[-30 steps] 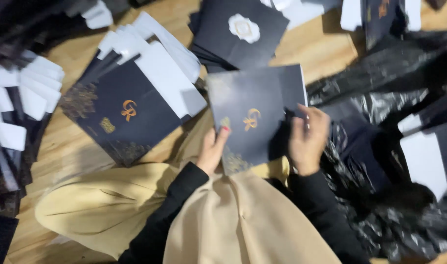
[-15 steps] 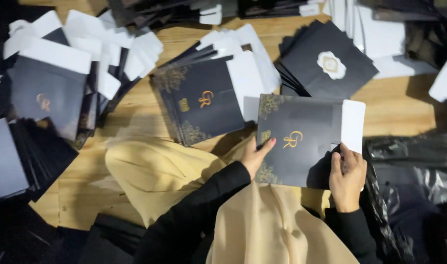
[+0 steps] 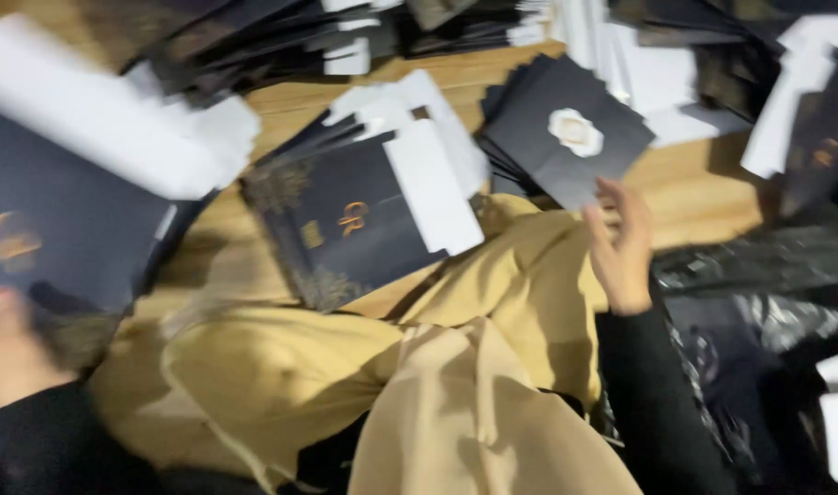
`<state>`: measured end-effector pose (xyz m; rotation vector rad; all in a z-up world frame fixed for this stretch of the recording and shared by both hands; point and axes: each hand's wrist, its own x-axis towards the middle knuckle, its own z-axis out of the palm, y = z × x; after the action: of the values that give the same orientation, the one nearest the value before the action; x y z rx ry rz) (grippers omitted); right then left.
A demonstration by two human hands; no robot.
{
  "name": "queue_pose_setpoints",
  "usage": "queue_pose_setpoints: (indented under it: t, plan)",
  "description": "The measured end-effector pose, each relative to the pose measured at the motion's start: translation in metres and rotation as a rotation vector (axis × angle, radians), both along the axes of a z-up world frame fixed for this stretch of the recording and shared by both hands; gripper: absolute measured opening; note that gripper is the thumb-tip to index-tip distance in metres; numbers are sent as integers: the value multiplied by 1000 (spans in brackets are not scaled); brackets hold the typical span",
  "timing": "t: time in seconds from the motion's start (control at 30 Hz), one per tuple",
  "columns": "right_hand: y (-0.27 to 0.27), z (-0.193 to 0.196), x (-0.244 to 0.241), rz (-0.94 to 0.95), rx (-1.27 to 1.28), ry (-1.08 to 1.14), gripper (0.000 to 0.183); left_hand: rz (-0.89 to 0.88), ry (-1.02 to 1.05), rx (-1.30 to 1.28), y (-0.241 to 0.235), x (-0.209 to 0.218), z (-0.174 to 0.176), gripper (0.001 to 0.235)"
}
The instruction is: Assembling decorative invitation folders by placing paper inserts inside and folding the covers.
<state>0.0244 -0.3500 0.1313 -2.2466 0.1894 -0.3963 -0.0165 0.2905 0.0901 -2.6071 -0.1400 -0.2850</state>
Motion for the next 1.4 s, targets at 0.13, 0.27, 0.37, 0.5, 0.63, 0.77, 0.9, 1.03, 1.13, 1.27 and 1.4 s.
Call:
queue_pose_setpoints:
  t: [0.13, 0.27, 0.37, 0.5, 0.63, 0.77, 0.9, 1.03, 1.13, 1.27, 1.4]
  plan:
    - [-79, -95, 64, -32, -156, 81, 32, 115, -42, 173, 102, 5, -120, 47]
    - [-123, -141, 121, -127, -440, 284, 51, 126, -145, -289, -86, 66, -58, 69]
    - [-113, -114, 147, -104, -465, 454, 73, -333, -211, -1178, -213, 96, -34, 63]
    - [-92, -78, 157, -97, -466, 609, 94, -832, 63, -827, -284, 131, -29, 78]
    - [-94, -73, 162, -96, -464, 637, 102, -771, 957, -158, -322, 143, 11, 112]
    - [-95, -66, 169, -86, -543, 674, 108, -866, 1122, 83, -334, 159, 21, 104]
    - [-101, -57, 169, -107, -549, 610, 101, -891, 1145, 90, -331, 165, -3, 106]
    - [-112, -66, 163, -164, -171, 549, 73, -901, 1166, 87, -331, 163, 25, 93]
    - [-103, -63, 153, -145, -154, 445, 49, -1000, 1051, 32, -310, 161, -8, 121]
    - [-104, -37, 130, -253, -137, 203, 33, -1254, 873, -348, -291, 167, -35, 131]
    - [-91, -12, 117, -299, 245, -151, 17, -1132, 1037, -237, -290, 168, -36, 120]
